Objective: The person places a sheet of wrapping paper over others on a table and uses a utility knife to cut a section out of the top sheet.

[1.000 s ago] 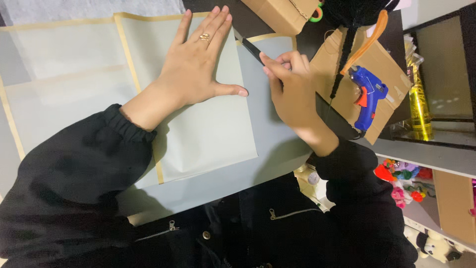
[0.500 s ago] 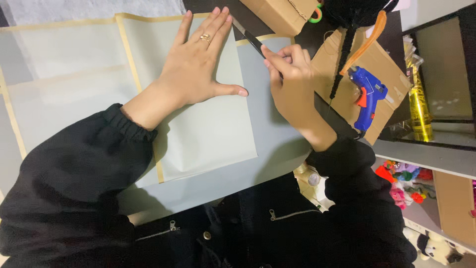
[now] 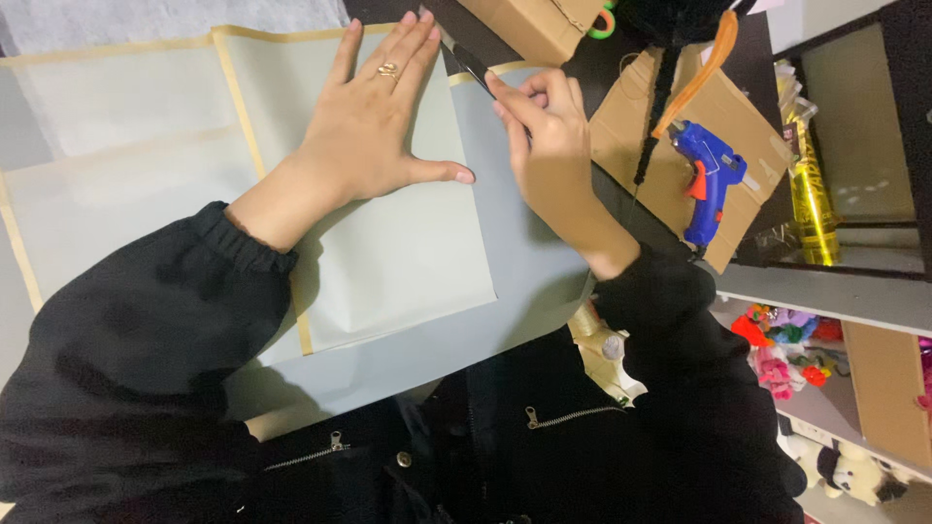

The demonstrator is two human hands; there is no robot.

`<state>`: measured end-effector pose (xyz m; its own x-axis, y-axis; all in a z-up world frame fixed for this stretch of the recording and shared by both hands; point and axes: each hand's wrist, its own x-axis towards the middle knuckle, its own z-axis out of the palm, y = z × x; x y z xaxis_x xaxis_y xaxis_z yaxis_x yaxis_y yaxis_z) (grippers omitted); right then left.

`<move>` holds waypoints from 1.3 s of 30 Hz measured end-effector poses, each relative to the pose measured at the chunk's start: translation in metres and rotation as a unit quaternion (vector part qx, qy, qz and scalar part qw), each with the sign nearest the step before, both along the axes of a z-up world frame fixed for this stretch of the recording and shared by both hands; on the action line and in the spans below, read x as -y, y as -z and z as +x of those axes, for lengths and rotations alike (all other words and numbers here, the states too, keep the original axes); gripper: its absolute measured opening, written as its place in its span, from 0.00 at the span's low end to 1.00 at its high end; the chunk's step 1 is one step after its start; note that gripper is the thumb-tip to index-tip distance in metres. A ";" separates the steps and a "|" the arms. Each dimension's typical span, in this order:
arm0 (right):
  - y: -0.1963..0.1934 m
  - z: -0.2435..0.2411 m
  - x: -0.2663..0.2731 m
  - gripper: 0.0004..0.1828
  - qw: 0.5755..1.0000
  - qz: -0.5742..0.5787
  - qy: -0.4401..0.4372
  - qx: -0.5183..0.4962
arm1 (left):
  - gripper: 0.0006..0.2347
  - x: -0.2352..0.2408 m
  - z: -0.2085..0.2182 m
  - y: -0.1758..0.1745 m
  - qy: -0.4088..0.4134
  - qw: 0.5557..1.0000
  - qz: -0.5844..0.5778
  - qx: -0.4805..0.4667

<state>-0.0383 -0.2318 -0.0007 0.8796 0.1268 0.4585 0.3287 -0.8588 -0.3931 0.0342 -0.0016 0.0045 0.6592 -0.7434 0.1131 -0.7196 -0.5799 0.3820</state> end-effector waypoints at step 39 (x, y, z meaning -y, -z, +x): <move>-0.104 -0.141 0.040 0.10 0.964 0.191 -0.036 -0.181 | 0.14 -0.149 -0.037 -0.073 -0.208 0.900 -0.369 -0.100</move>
<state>-0.1796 -0.2713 0.1036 0.9862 0.0758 0.1475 0.1629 -0.6089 -0.7763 -0.0032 0.1475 0.0770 0.9252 -0.1986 0.3235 -0.3730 -0.3175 0.8718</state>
